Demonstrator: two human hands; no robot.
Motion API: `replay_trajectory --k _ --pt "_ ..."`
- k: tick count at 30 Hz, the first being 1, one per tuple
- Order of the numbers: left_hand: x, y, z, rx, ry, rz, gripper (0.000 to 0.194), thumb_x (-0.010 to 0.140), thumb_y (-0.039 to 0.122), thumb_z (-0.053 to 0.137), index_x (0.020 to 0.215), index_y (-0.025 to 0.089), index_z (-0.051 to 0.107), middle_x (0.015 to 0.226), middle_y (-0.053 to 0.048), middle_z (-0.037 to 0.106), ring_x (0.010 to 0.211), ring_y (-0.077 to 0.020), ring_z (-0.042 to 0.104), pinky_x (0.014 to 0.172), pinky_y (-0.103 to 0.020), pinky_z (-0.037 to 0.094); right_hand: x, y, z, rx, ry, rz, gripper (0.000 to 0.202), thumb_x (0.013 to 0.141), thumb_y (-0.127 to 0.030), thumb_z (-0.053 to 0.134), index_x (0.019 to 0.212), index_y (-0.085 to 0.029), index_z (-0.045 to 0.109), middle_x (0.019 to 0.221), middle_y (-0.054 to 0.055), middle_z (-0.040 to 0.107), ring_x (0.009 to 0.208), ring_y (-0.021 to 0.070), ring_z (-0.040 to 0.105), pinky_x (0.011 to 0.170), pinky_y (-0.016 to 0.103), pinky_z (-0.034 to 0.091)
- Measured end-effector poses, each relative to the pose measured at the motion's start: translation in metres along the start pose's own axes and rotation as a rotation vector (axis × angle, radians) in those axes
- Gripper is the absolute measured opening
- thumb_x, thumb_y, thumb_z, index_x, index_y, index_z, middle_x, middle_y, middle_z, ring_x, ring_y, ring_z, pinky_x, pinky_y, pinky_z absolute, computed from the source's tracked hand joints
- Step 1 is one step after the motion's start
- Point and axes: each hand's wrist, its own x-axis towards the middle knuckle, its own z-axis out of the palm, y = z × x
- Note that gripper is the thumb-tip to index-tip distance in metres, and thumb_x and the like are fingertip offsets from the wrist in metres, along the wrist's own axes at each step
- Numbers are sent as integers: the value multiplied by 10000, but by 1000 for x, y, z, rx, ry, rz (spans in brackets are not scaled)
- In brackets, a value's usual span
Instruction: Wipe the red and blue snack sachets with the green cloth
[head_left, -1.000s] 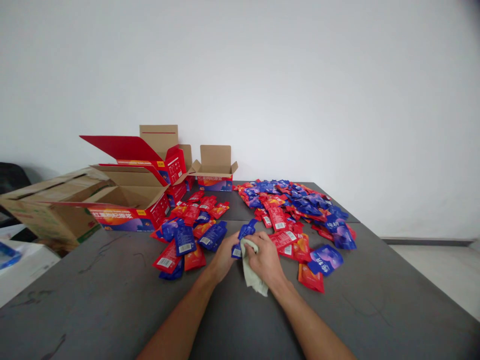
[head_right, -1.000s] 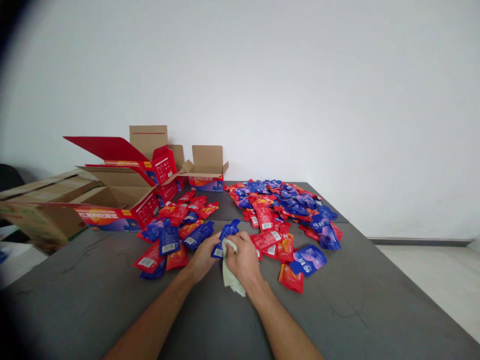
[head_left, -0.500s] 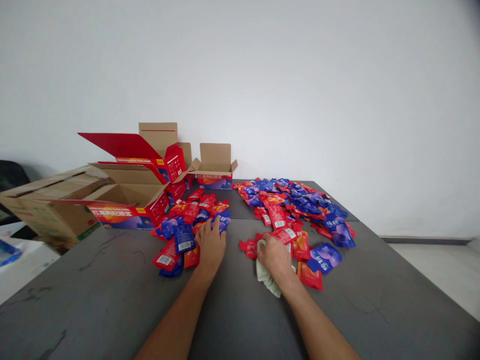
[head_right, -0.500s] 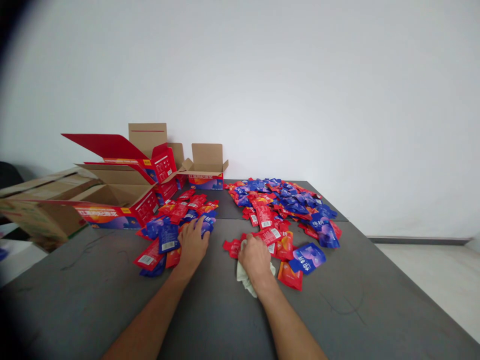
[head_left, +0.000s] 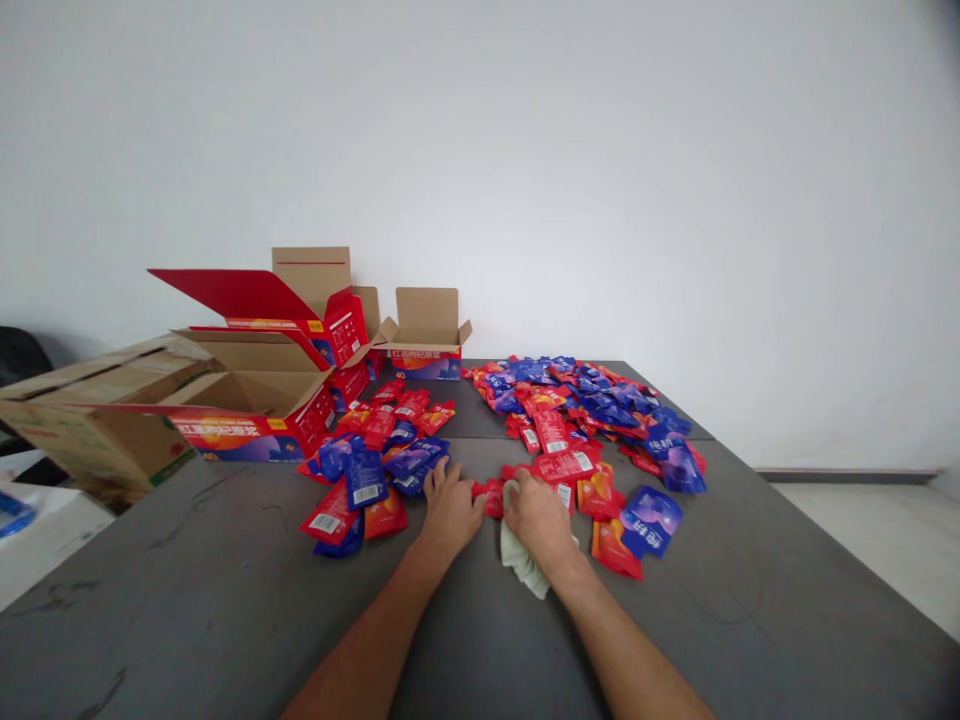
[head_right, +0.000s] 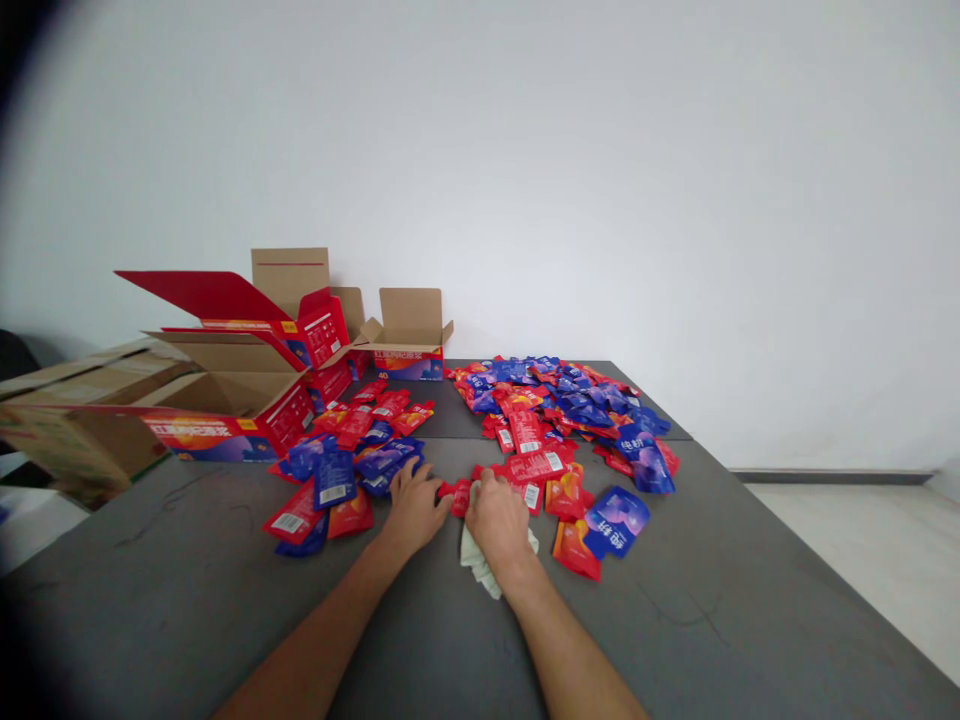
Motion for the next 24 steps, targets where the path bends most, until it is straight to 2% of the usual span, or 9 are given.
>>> replay_trajectory --k 3,5,7,9,12,15,18,20,24 --pt "4 -3 0 -89 16 -24 206 856 190 532 897 180 734 1244 -121 666 1365 -339 390 1113 -504 302 0 -1 1 61 18 -27 220 927 -233 473 1085 -177 616 967 117 725 881 245 703 709 296 429" --pt "9 -8 -4 -213 54 -80 226 868 155 479 924 174 697 1130 -115 693 1249 -296 501 1053 -457 373 1 -1 3 137 32 -65 206 918 -221 488 1067 -181 625 968 103 724 896 228 693 729 281 426" --pt "14 -13 -8 -391 101 -134 241 906 179 418 960 171 653 1014 -100 697 1060 -246 598 948 -401 444 2 -1 4 245 46 -134 186 899 -202 515 1038 -188 637 982 83 719 929 208 677 771 265 428" --pt "18 -17 -13 -567 165 -173 238 927 216 390 951 176 623 925 -74 685 900 -211 625 854 -361 470 2 -2 6 358 36 -220 157 882 -188 536 989 -197 652 963 56 716 933 189 665 802 252 429" --pt "20 -17 -18 -792 262 -235 157 898 275 481 901 185 609 855 -48 675 809 -192 627 774 -319 475 0 -7 8 495 -9 -311 140 866 -180 553 938 -210 669 892 19 712 871 169 656 793 248 434" --pt "19 -13 -19 -1038 290 -326 161 832 331 610 904 187 622 831 -32 686 756 -170 634 693 -272 480 -2 -10 9 593 -26 -318 138 861 -192 555 924 -209 677 868 10 710 832 164 649 782 255 449" --pt "18 -7 -20 -1335 203 -400 215 781 324 655 931 176 616 809 -23 688 700 -151 634 657 -259 497 2 -9 10 666 20 -244 142 867 -224 543 925 -204 671 870 17 711 829 172 648 787 272 470" --pt "17 -1 -22 -1535 91 -384 218 726 233 640 928 170 591 829 -23 693 704 -147 647 692 -278 523 6 -6 12 717 78 -171 159 873 -259 536 950 -202 663 878 20 710 829 180 650 785 283 483" --pt "12 9 -30 -1702 -86 -326 359 575 96 572 927 164 581 907 -45 712 775 -171 679 720 -303 534 12 0 13 857 172 -51 218 893 -357 522 972 -193 642 836 23 699 772 188 648 709 282 498"
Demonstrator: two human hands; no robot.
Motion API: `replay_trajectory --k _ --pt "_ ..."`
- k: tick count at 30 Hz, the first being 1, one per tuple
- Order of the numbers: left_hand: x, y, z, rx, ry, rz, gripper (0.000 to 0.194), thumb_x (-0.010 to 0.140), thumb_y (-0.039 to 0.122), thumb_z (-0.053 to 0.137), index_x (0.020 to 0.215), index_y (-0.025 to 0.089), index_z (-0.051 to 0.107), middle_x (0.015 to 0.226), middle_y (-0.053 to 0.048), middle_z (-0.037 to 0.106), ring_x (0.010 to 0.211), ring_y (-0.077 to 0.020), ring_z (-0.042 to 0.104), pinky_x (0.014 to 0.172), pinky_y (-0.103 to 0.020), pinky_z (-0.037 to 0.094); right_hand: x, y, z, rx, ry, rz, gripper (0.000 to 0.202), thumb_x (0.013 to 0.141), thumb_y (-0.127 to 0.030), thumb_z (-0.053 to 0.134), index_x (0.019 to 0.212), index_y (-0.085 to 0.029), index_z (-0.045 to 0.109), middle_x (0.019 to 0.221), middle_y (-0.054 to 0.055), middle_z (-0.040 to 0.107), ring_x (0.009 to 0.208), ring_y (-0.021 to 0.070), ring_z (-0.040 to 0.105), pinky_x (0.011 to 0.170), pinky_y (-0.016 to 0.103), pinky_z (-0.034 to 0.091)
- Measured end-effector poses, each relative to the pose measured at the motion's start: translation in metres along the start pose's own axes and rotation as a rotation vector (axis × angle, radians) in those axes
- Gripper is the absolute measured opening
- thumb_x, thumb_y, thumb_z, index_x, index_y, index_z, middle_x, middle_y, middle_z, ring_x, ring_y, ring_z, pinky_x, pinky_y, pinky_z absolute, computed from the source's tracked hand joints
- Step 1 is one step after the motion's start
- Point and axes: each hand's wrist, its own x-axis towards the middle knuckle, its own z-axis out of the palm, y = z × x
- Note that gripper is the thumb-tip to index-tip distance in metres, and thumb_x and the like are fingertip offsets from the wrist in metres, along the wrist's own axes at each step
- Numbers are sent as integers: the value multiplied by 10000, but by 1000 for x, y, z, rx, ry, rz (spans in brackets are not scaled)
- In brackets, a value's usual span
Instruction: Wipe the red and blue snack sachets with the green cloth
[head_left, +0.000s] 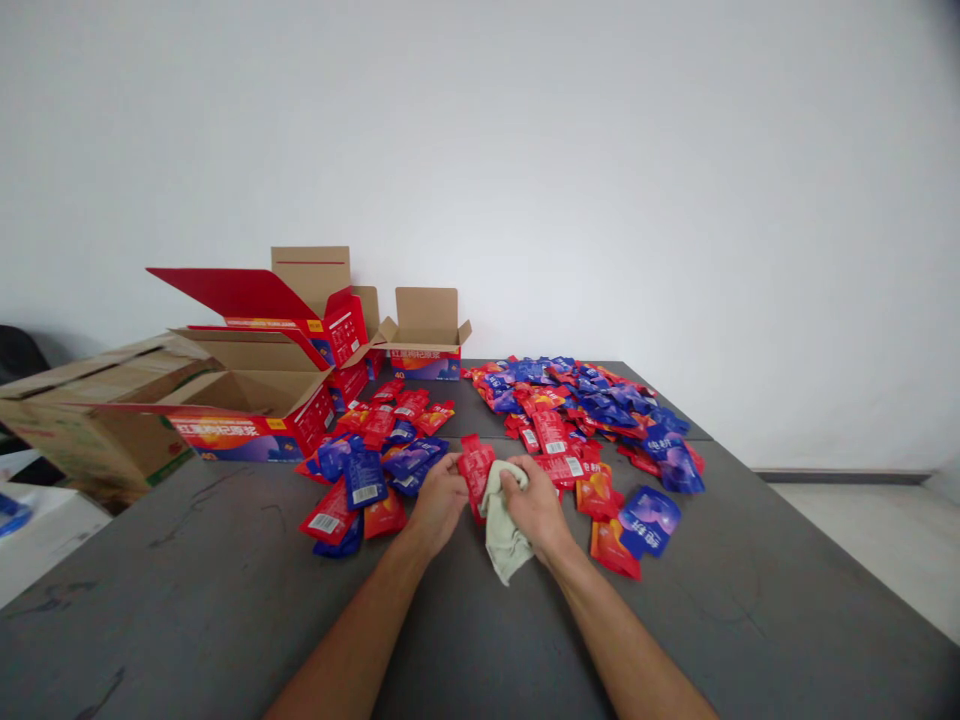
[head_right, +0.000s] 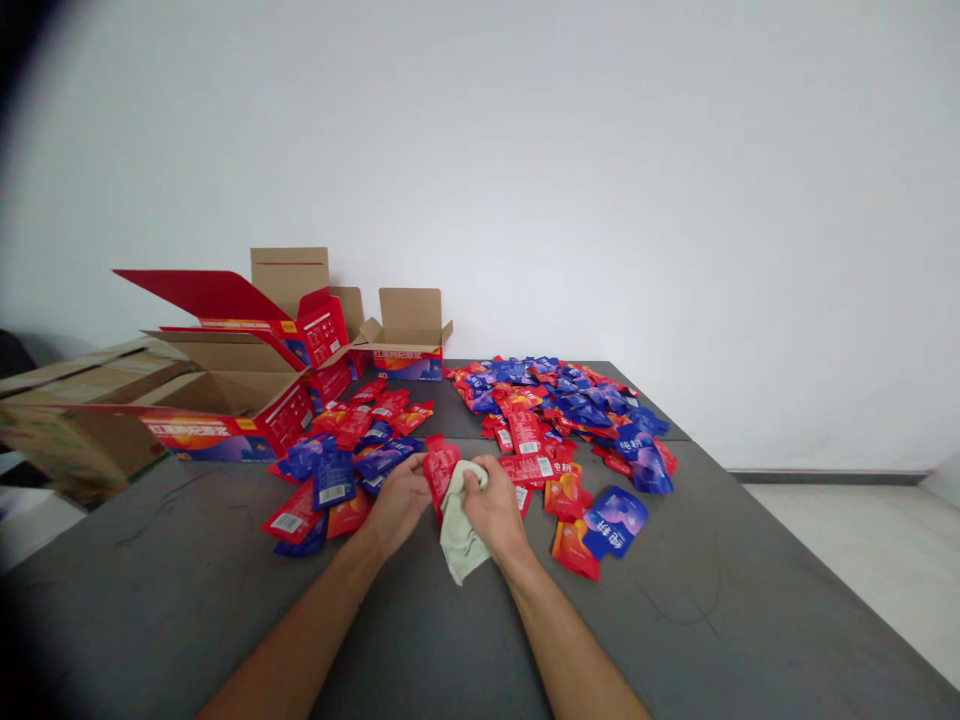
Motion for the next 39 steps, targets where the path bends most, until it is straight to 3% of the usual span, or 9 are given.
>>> replay_trajectory --k 5,9,13,16,20,23,29,33,39 --pt "-10 -2 8 7 -138 -105 447 642 131 674 1078 171 582 995 -86 732 779 -198 702 686 -312 544 4 -1 -3 58 82 15 289 896 -420 529 994 -175 648 803 42 689 765 207 640 690 296 516" --pt "-8 -7 6 113 -76 -41 482 716 230 718 1171 192 564 1074 -99 727 814 -191 707 667 -273 538 2 -6 -3 -102 94 -149 194 884 -301 560 978 -174 673 956 82 670 941 225 617 887 348 501" --pt "-2 -7 -2 149 14 24 646 749 262 716 1344 221 471 1124 -102 719 884 -191 705 707 -268 543 -9 -10 5 -171 -44 -317 176 878 -191 572 1012 -204 685 1012 74 629 1000 205 589 935 324 477" --pt "-1 -4 -5 164 -19 18 716 751 264 711 1414 228 444 1115 -104 727 851 -194 706 672 -257 534 -13 -10 9 -186 -115 -334 183 861 -158 597 1005 -228 686 1013 54 619 980 195 591 915 311 484" --pt "-4 -5 -1 237 -102 -41 725 726 211 699 1420 238 493 1134 -104 730 862 -214 705 680 -291 556 -7 -8 3 -194 -9 -307 192 863 -154 599 1016 -218 695 1025 62 612 976 195 592 925 311 482" --pt "-6 -8 1 261 -148 -39 725 730 170 658 1433 240 499 1146 -98 730 900 -225 704 718 -323 574 -3 -7 -3 -197 60 -317 207 889 -165 569 1048 -210 694 1046 73 610 985 195 590 931 309 477" --pt "0 -11 -4 402 -217 117 681 717 71 526 1380 218 576 1212 -80 717 1079 -241 678 956 -403 541 -8 -10 1 -221 -121 -371 193 877 -163 583 998 -233 716 1039 54 635 995 192 591 920 297 480" --pt "-1 -7 -3 488 -285 220 689 665 21 464 1300 213 650 1280 -54 690 1192 -231 631 1141 -434 397 -4 -12 -5 -194 43 -310 211 900 -195 562 1041 -213 718 1055 71 637 1006 195 596 953 308 477" --pt "-7 -1 6 467 -353 207 701 603 19 432 1225 202 698 1200 -49 727 1214 -250 617 1116 -445 426 6 -13 -21 -223 214 -241 243 941 -258 513 1068 -226 718 1109 89 642 1051 212 591 1002 338 465"
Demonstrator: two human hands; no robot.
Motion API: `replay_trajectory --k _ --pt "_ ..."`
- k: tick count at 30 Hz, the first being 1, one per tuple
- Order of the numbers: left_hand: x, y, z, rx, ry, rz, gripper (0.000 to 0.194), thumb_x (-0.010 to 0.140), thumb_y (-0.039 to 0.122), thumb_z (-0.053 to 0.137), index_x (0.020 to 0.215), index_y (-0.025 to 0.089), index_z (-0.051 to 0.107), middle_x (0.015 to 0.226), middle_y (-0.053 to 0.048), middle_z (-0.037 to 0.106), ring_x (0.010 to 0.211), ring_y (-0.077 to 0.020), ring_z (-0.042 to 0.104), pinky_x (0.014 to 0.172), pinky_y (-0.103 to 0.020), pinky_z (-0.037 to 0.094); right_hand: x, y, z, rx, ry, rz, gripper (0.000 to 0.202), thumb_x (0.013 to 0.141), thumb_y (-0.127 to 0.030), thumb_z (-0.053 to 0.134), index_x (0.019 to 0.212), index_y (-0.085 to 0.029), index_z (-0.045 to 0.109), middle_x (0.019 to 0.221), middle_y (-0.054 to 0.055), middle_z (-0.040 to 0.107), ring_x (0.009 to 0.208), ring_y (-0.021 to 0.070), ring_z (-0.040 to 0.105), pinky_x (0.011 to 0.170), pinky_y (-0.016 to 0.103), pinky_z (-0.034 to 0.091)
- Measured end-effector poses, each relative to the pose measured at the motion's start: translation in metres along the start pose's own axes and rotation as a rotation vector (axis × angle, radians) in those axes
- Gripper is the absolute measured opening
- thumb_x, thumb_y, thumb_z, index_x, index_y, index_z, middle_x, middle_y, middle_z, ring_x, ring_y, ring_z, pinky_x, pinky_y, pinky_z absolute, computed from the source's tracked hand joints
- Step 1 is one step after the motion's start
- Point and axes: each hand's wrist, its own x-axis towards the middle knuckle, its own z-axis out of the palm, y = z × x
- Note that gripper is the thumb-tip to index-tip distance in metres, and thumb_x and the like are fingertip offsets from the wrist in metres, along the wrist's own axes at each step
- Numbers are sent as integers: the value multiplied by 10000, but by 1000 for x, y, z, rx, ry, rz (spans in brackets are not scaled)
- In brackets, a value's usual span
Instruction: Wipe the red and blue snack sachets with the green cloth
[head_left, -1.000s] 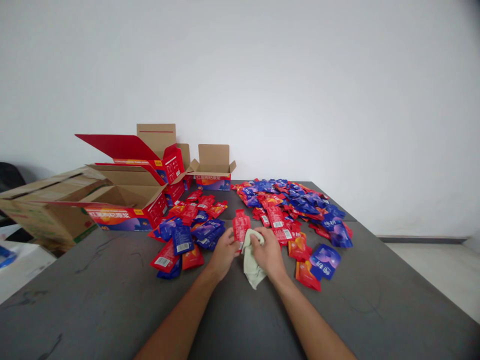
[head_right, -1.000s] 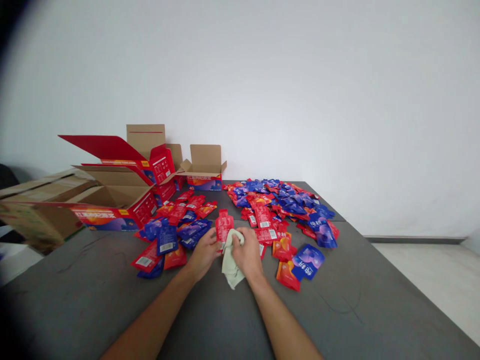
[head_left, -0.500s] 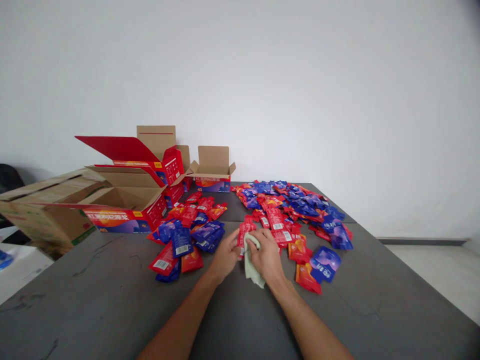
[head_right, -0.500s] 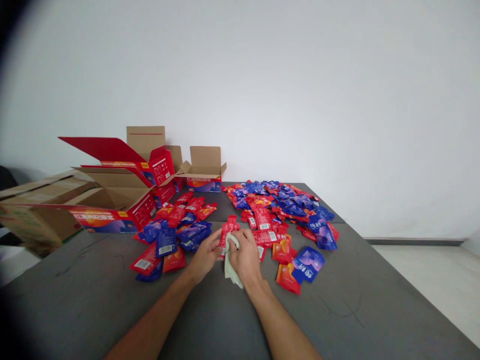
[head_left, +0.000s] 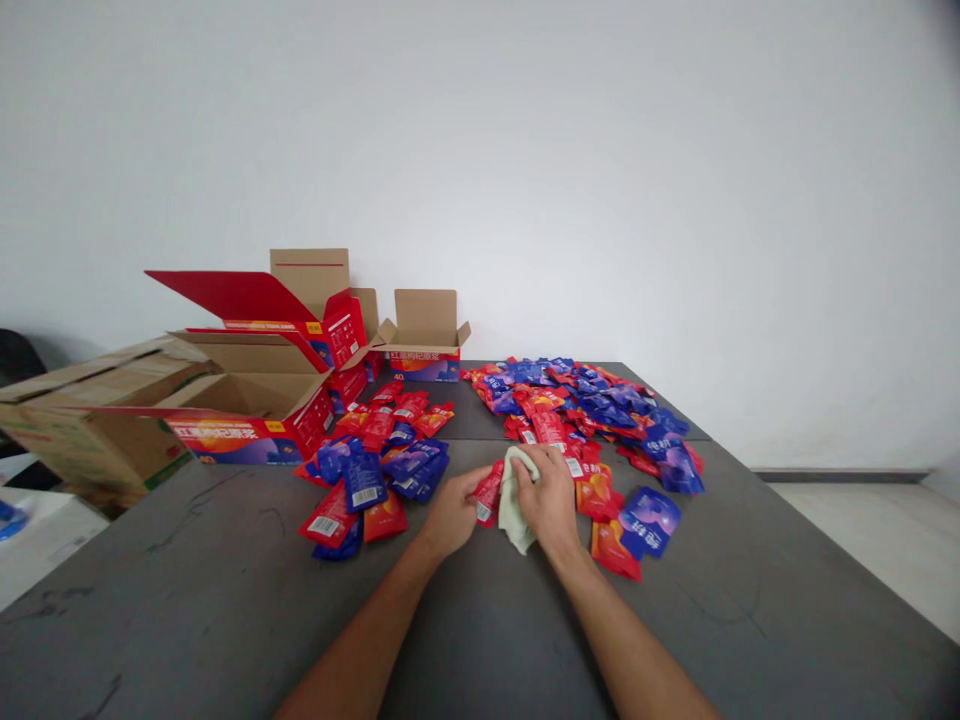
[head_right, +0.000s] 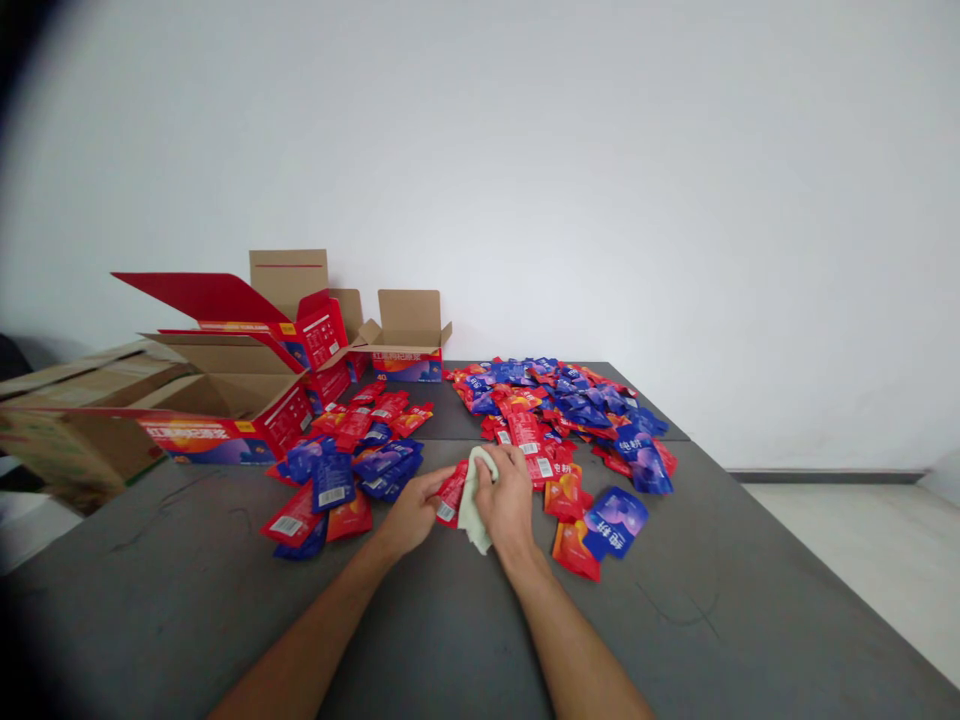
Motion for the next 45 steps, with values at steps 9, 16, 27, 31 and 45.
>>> replay_trajectory --k 9,16,27,31,45 --pt "4 -12 -8 -185 257 -99 620 609 45 534 1205 175 644 1138 -88 738 976 -234 705 839 -335 543 -20 -1 25 96 -163 -119 276 896 -207 565 1104 -238 745 1128 93 601 1069 204 594 980 336 497" --pt "4 -15 -11 -170 450 -92 563 672 88 586 1217 213 521 1110 -84 718 965 -212 694 825 -324 533 -23 -8 25 134 -198 -40 263 859 -202 624 1080 -252 756 1260 95 606 1207 232 553 1060 382 448" --pt "7 -28 -18 33 523 -68 295 747 171 673 1041 186 683 1131 -94 696 1075 -227 643 1020 -406 460 -19 -6 22 253 -202 -51 240 887 -280 629 1107 -259 723 1122 48 735 1038 228 660 967 394 498" --pt "9 -26 -11 -248 481 -137 333 806 352 696 1099 195 706 1148 -87 717 1095 -237 649 1016 -383 465 -24 -11 24 302 -266 -61 252 903 -300 622 1134 -266 715 1129 42 736 1027 218 674 962 379 507" --pt "2 0 -2 -555 263 -162 485 723 196 725 1205 185 676 1152 -98 725 980 -215 692 886 -335 523 -17 -3 21 137 -91 -79 222 857 -194 631 1044 -224 749 1002 76 613 957 210 600 882 350 518"
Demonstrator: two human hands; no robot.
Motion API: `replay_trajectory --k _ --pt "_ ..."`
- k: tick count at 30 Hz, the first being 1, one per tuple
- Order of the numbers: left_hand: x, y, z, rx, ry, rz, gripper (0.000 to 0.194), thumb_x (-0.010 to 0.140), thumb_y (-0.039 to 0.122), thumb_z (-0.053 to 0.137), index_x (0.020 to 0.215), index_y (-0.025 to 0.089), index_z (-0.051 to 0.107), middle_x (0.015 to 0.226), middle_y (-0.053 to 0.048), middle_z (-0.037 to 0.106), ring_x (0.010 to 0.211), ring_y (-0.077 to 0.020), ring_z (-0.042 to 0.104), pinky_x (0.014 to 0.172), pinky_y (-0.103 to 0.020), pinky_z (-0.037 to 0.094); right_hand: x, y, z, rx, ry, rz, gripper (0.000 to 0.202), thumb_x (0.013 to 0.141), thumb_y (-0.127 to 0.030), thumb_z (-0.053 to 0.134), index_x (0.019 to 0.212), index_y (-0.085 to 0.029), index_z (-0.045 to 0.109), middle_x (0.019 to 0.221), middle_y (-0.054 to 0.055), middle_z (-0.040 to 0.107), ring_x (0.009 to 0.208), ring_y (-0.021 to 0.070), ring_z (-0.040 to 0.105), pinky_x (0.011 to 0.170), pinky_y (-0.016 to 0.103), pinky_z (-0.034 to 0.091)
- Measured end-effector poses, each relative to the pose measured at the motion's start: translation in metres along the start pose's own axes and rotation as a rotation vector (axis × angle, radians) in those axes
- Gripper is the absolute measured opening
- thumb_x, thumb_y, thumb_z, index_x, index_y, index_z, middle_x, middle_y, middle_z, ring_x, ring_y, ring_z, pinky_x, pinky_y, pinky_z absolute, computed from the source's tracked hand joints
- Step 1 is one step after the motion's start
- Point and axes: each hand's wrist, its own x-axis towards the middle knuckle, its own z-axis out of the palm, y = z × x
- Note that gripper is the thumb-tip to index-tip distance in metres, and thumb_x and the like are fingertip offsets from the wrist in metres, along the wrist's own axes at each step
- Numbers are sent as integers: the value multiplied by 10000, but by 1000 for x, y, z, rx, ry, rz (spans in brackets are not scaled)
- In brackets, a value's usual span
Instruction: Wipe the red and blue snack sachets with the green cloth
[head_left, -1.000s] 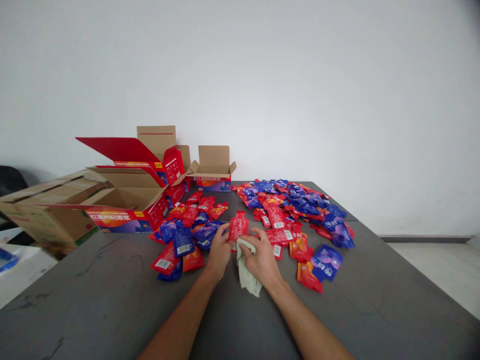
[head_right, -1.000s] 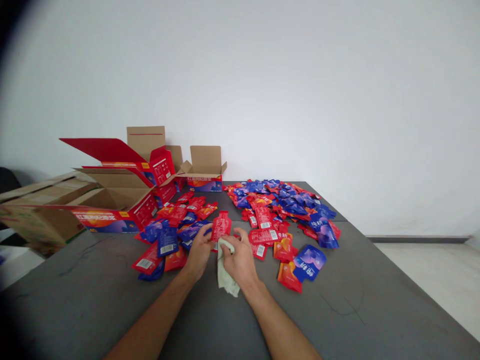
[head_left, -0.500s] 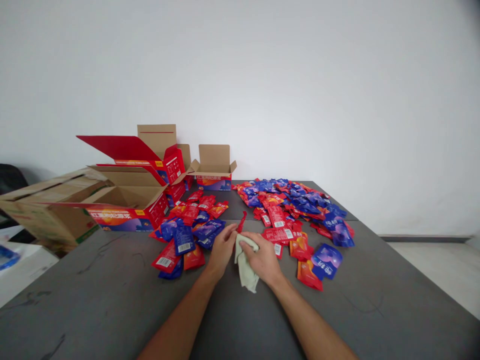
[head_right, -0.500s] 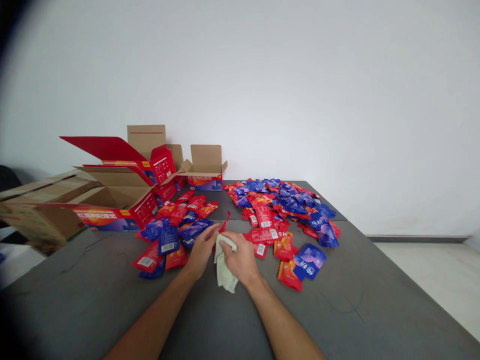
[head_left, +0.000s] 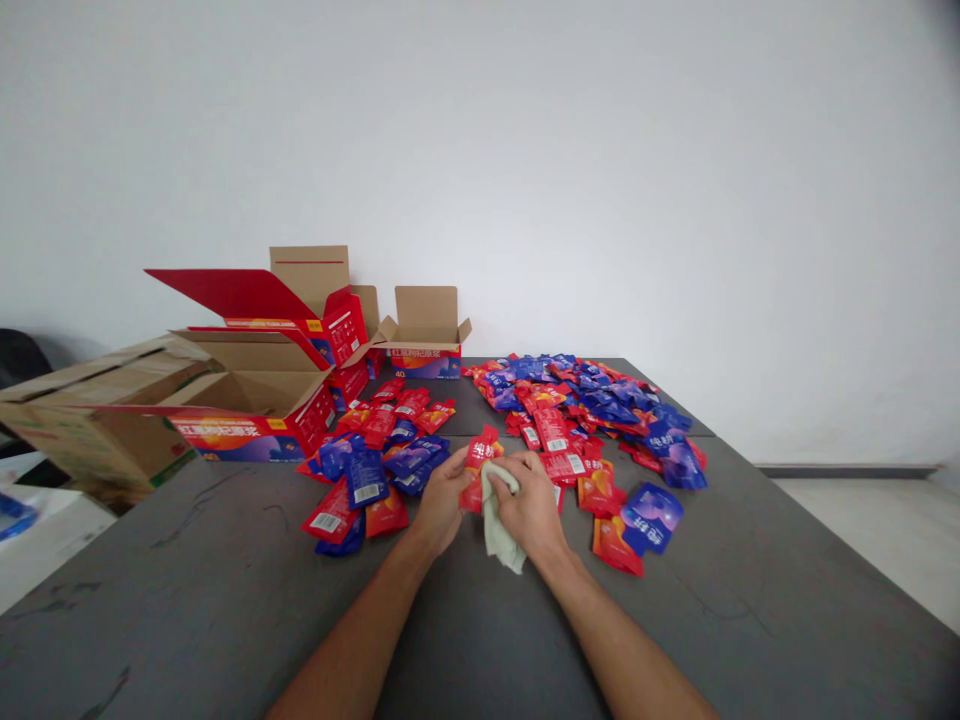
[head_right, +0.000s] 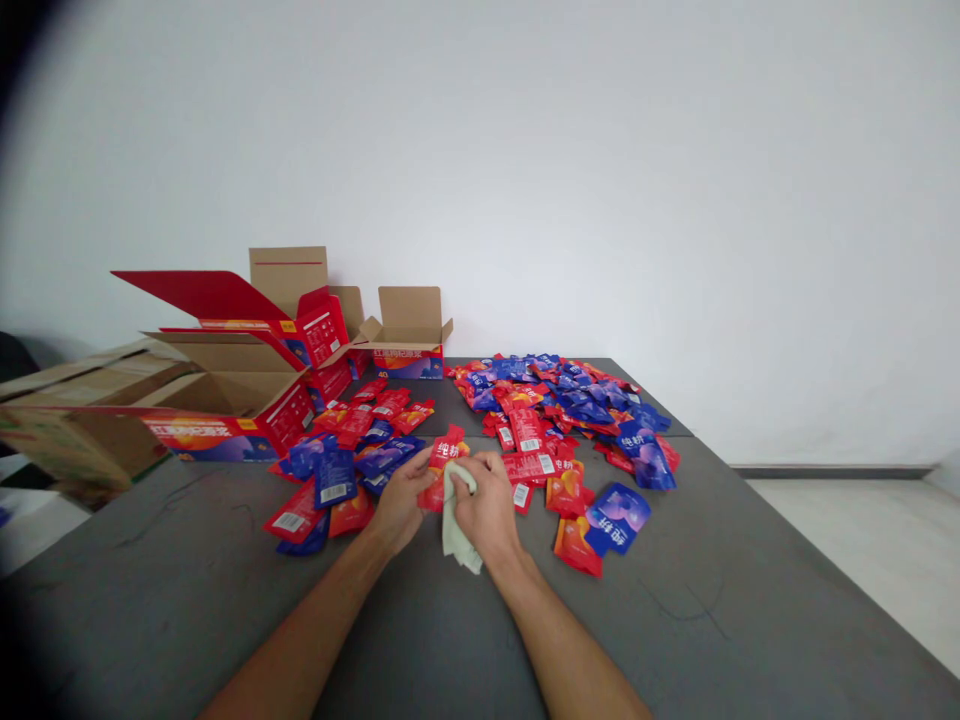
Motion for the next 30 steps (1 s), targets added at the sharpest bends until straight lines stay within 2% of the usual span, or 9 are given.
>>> replay_trajectory --k 3,8,13,15,17,22,27,30 --pt "-2 -1 3 17 -30 -28 510 716 178 724 1224 181 681 1144 -106 730 961 -214 695 874 -338 527 1 4 -2 -42 71 7 244 875 -204 612 1080 -219 745 1003 81 610 959 218 593 887 371 514" --pt "-1 -4 0 98 -27 -35 508 730 194 710 1237 179 691 1095 -102 748 966 -221 695 870 -339 528 -1 5 2 -40 -28 -96 248 878 -187 609 1077 -243 745 1015 74 629 979 217 591 885 360 510" --pt "-2 -7 0 155 -140 -76 498 758 196 672 1254 157 690 1160 -115 733 1025 -255 685 944 -383 504 9 7 -11 -94 150 -1 211 899 -224 593 1049 -220 741 1004 80 629 958 225 586 905 384 496" --pt "-2 -8 1 183 -150 -70 503 758 204 672 1258 160 689 1191 -115 723 1058 -269 675 972 -403 493 11 8 -15 -109 164 4 209 904 -231 587 1043 -207 741 988 82 627 946 226 585 904 387 490" --pt "-1 -8 0 214 -119 -25 489 760 220 671 1246 173 699 1211 -105 717 1099 -271 659 1016 -414 470 9 8 -13 -95 94 -17 215 900 -216 588 1053 -204 739 990 81 626 951 222 585 899 375 490" --pt "5 -5 -12 332 -10 58 447 753 197 637 1190 191 731 1218 -76 719 1193 -265 614 1115 -432 395 -6 1 6 -43 -201 -93 224 860 -133 605 1001 -239 743 980 57 642 966 209 586 872 334 493" --pt "6 -4 -12 468 4 111 418 782 166 591 1169 213 740 1222 -62 719 1204 -255 613 1142 -444 370 -9 0 7 -70 -244 -87 209 852 -136 612 977 -248 737 988 53 652 985 211 587 906 343 494" --pt "6 -3 -11 645 49 247 436 810 148 569 1211 232 717 1271 -56 692 1247 -235 581 1165 -407 343 -5 4 0 -159 -242 -39 188 835 -141 618 940 -245 734 963 58 653 961 216 598 903 347 499"
